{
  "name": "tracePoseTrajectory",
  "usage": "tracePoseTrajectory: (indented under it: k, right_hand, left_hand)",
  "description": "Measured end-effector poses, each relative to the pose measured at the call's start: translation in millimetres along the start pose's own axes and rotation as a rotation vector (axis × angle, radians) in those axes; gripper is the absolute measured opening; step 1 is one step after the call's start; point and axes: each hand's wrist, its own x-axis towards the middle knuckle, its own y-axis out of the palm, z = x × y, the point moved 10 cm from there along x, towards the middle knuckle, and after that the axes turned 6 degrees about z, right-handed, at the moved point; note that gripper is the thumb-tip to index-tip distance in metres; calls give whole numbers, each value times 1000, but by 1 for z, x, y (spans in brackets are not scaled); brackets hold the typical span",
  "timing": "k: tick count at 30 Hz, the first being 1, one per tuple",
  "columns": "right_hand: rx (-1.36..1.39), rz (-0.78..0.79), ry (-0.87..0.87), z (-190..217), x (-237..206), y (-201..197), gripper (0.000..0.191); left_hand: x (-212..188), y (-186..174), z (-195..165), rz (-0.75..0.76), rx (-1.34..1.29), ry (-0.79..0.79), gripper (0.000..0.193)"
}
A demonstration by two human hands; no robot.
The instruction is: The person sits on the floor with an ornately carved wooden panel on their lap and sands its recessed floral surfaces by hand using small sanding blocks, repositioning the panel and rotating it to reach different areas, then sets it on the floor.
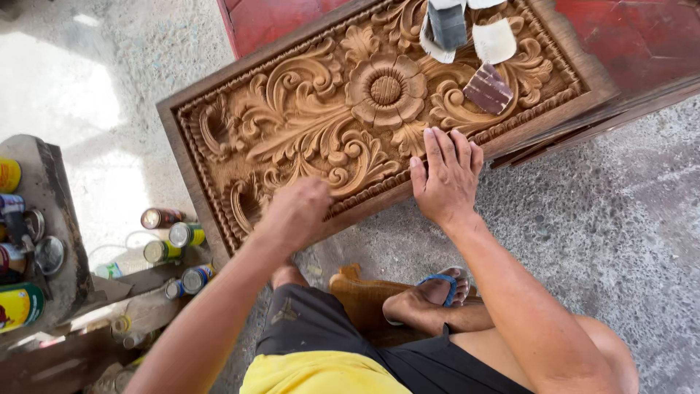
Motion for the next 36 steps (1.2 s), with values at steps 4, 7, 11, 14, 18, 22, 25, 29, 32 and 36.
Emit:
tracePoseTrajectory:
  k: [4, 7, 11, 14, 18, 22, 25, 29, 32, 36]
  right_hand:
    - [23, 12, 17, 0, -1, 5, 53]
    - [12, 6, -13, 3, -2, 6, 54]
    - [27, 16, -2, 4, -2, 6, 52]
    - [-11, -4, -16, 8, 0, 2, 53]
    - [13, -8, -23, 8, 1, 2, 52]
    - [-2, -9, 1, 4, -1, 6, 53]
    - [8, -3, -15, 9, 1, 4, 52]
    - [-6, -70, 8, 8, 9, -16, 53]
    - [-8, -26, -39, 14, 13, -22, 57]
    - [-24, 37, 33, 5, 11, -19, 59]
  left_hand:
    - [-9, -6, 16, -145, -293, -29, 20]
    - [-2, -6, 2, -286, -316, 72, 16]
    - [6, -3, -15, -276, -265, 170, 15]
    - [5, -12, -13, -309, -257, 200, 15]
    - [9, -11, -12, -248, -218, 211, 17]
    - [19, -1, -2, -200, -326, 121, 19]
    - [23, -4, -6, -225, -365, 144, 20]
    - [26, -14, -15, -262, -291, 186, 17]
    - [24, -22, -9, -251, -392, 143, 19]
    - [21, -16, -5, -178, -394, 75, 18]
